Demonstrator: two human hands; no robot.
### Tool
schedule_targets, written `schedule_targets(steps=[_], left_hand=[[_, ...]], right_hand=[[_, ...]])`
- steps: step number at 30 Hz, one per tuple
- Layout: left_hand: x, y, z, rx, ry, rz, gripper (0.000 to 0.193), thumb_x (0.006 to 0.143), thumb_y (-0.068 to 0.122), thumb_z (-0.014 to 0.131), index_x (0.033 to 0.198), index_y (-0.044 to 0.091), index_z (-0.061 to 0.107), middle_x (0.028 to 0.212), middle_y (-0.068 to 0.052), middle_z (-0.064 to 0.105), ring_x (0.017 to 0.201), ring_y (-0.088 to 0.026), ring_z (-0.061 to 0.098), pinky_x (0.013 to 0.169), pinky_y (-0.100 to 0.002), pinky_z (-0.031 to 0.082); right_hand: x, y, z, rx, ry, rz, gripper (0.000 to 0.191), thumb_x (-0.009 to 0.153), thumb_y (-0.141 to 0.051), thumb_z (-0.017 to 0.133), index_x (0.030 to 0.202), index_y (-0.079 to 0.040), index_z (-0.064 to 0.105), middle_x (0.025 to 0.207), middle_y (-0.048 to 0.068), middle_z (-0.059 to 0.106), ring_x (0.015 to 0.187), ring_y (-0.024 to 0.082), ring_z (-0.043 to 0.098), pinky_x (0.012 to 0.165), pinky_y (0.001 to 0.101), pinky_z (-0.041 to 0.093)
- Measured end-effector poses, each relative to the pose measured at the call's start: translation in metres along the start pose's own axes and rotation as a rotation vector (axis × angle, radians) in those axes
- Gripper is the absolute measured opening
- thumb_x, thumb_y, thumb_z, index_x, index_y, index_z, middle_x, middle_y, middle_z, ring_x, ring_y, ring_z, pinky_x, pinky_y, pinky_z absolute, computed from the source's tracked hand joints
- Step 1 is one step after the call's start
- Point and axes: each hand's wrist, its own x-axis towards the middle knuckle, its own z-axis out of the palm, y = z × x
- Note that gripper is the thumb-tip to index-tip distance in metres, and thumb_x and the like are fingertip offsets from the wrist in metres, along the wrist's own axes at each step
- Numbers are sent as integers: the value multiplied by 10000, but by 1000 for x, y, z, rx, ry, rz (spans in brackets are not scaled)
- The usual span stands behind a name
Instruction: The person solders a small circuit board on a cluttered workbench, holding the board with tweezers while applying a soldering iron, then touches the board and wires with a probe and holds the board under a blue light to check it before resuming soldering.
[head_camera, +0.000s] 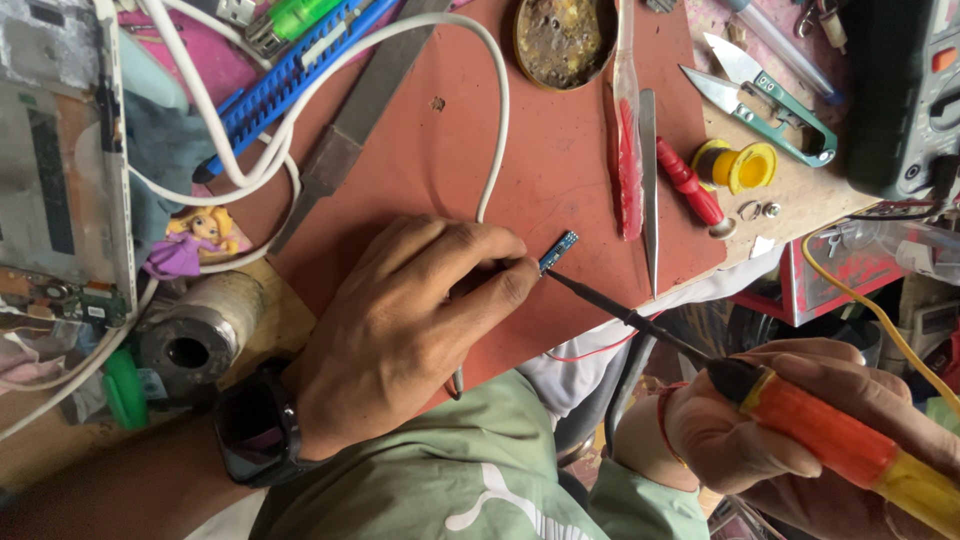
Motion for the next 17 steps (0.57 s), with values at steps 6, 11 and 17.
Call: schedule_targets(steps=[6,11,17], left_hand=[[1,0,0,-1,-1,3,246,950,51,624,1181,12,700,1188,-61,640,1057,-240,616,955,-384,499],[0,0,0,-3,1,2,238,957,52,621,1179,16,699,1193,-60,640,1061,-238,615,961,-382,499],[0,0,0,-5,-2,6,240,950,47,626,1176,13,698,1189,-62,638,1054,-240,613,956,-381,498]], right_hand=[[2,3,-7,-1,-58,5,476,1084,-332,696,1226,56,460,932,220,630,656,257,633,607,314,501],[9,-3,-3,-7,-92,20,472,1078,-330,690,1236,50,459,943,229,629,662,255,639,611,308,514],[22,-12,5,-65,-215,49,469,1071,-328,684,1246,44,458,954,238,628,668,253,645,614,302,528]])
